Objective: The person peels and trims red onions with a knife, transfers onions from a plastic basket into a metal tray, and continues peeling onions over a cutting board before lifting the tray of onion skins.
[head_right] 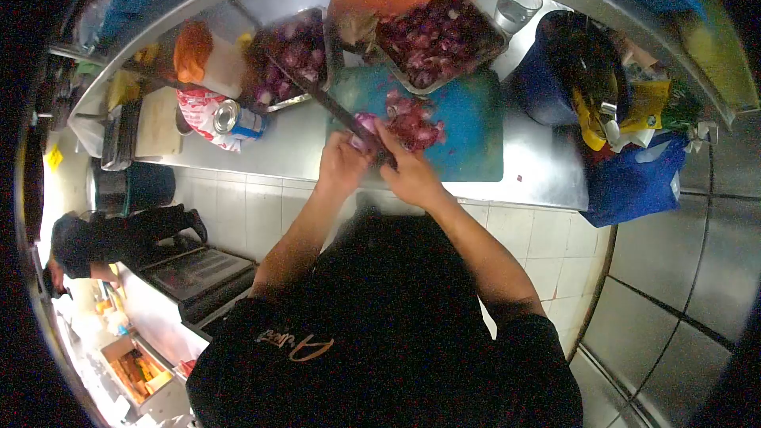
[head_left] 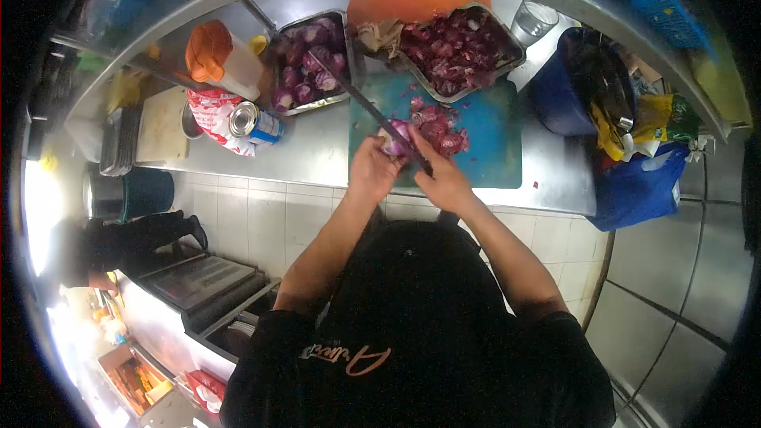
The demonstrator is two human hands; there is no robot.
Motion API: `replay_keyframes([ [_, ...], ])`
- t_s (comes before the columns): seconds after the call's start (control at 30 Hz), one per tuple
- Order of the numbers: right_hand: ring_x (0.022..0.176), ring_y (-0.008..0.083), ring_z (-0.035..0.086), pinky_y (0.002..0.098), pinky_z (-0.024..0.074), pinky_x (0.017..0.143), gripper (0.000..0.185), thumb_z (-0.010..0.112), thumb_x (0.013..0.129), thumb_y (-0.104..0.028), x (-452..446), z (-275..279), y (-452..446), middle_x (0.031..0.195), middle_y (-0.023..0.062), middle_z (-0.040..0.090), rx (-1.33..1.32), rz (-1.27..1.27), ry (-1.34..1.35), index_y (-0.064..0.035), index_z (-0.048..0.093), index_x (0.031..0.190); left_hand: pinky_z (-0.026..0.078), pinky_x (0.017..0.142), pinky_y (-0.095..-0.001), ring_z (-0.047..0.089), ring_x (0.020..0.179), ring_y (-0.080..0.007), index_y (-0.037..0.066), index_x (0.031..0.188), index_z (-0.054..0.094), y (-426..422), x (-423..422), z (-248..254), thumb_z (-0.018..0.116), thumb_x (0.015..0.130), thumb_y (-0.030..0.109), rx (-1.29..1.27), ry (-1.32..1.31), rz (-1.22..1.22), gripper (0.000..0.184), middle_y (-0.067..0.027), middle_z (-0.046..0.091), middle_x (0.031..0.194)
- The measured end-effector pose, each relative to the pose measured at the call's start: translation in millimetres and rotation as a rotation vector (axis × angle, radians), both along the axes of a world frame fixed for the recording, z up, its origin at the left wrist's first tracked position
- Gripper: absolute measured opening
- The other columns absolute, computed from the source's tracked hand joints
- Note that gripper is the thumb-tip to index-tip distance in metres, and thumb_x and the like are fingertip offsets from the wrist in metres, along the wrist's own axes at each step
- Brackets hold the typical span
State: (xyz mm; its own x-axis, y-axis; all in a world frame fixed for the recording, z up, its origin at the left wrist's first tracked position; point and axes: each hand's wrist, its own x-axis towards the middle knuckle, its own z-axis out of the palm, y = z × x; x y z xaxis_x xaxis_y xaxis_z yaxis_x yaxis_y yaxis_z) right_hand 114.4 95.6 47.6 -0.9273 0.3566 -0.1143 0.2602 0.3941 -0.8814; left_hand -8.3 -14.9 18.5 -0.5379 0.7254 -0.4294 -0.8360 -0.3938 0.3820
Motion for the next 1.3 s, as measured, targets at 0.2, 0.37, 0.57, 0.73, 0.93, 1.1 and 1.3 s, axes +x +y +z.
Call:
replay_keyframes([
  [0.2, 0.117, 0.0375, 0.049, 0.0377, 0.0380, 0.099, 0.064, 0.049, 0.078, -0.011, -5, -14, 4, 0.128, 0.0233, 0.049, -0.069, -0.034, 0.057, -0.0152, 0.033, 0.141, 0.048, 0.072, -0.0354, 0.058, 0.089, -0.0220, 0.003, 0.107, 0.052, -3, 0, -7, 0.043, 0.082, 0.015, -0.029, 0.015, -0.054, 0.029, -0.0089, 0.060, 0.103],
  [0.37, 0.068, 0.0165, 0.058, 0.0292, 0.0487, 0.067, 0.063, 0.047, 0.077, -0.005, -2, -10, 13, 0.130, 0.0172, 0.052, -0.188, -0.133, -0.024, -0.0108, 0.038, 0.139, 0.047, 0.075, -0.0355, 0.057, 0.093, -0.0213, 0.004, 0.110, 0.050, -2, -4, -12, 0.044, 0.082, 0.017, 0.028, 0.010, -0.077, 0.031, -0.0080, 0.059, 0.106],
  [0.57, 0.123, 0.0335, 0.045, 0.0345, 0.0326, 0.104, 0.059, 0.048, 0.078, -0.008, -1, -3, 11, 0.130, 0.0236, 0.047, -0.123, -0.029, 0.063, -0.0073, 0.040, 0.136, 0.047, 0.072, -0.0351, 0.056, 0.092, -0.0203, 0.005, 0.113, 0.048, -3, -7, -17, 0.042, 0.084, 0.017, -0.029, 0.050, -0.152, 0.032, -0.0076, 0.059, 0.106],
  [0.73, 0.080, 0.0233, 0.059, 0.0330, 0.0463, 0.076, 0.057, 0.048, 0.080, -0.009, 7, -52, 25, 0.112, 0.0181, 0.058, -0.032, -0.060, 0.104, -0.0083, 0.041, 0.136, 0.047, 0.072, -0.0326, 0.057, 0.089, -0.0186, 0.005, 0.114, 0.048, 2, 1, 9, 0.044, 0.085, 0.014, -0.108, 0.098, -0.117, 0.031, -0.0067, 0.059, 0.105],
  [0.93, 0.061, 0.0172, 0.057, 0.0327, 0.0482, 0.061, 0.049, 0.052, 0.089, -0.021, 25, 2, 33, 0.086, 0.0137, 0.062, -0.171, -0.375, -0.190, -0.0084, 0.041, 0.135, 0.046, 0.071, -0.0267, 0.057, 0.082, -0.0129, 0.000, 0.117, 0.048, 20, -34, -3, 0.057, 0.082, 0.008, -0.390, 0.721, -0.094, 0.036, -0.0079, 0.060, 0.101],
  [1.1, 0.060, 0.0168, 0.058, 0.0322, 0.0469, 0.056, 0.047, 0.054, 0.091, -0.029, 42, 13, 45, 0.080, 0.0119, 0.062, -0.277, -0.332, -0.234, -0.0069, 0.041, 0.130, 0.047, 0.072, -0.0297, 0.058, 0.085, -0.0155, 0.000, 0.111, 0.055, 72, -60, 18, 0.063, 0.076, 0.011, -0.538, 1.266, -0.032, 0.038, -0.0087, 0.061, 0.098],
  [1.3, 0.056, 0.0129, 0.056, 0.0277, 0.0429, 0.046, 0.050, 0.054, 0.090, -0.035, 65, 11, 49, 0.070, 0.0081, 0.060, -0.345, -0.404, -0.232, -0.0076, 0.043, 0.131, 0.046, 0.081, -0.0286, 0.058, 0.090, -0.0165, -0.001, 0.111, 0.054, 89, -71, 23, 0.058, 0.072, 0.004, -0.249, 0.874, -0.097, 0.040, -0.0082, 0.061, 0.099],
])
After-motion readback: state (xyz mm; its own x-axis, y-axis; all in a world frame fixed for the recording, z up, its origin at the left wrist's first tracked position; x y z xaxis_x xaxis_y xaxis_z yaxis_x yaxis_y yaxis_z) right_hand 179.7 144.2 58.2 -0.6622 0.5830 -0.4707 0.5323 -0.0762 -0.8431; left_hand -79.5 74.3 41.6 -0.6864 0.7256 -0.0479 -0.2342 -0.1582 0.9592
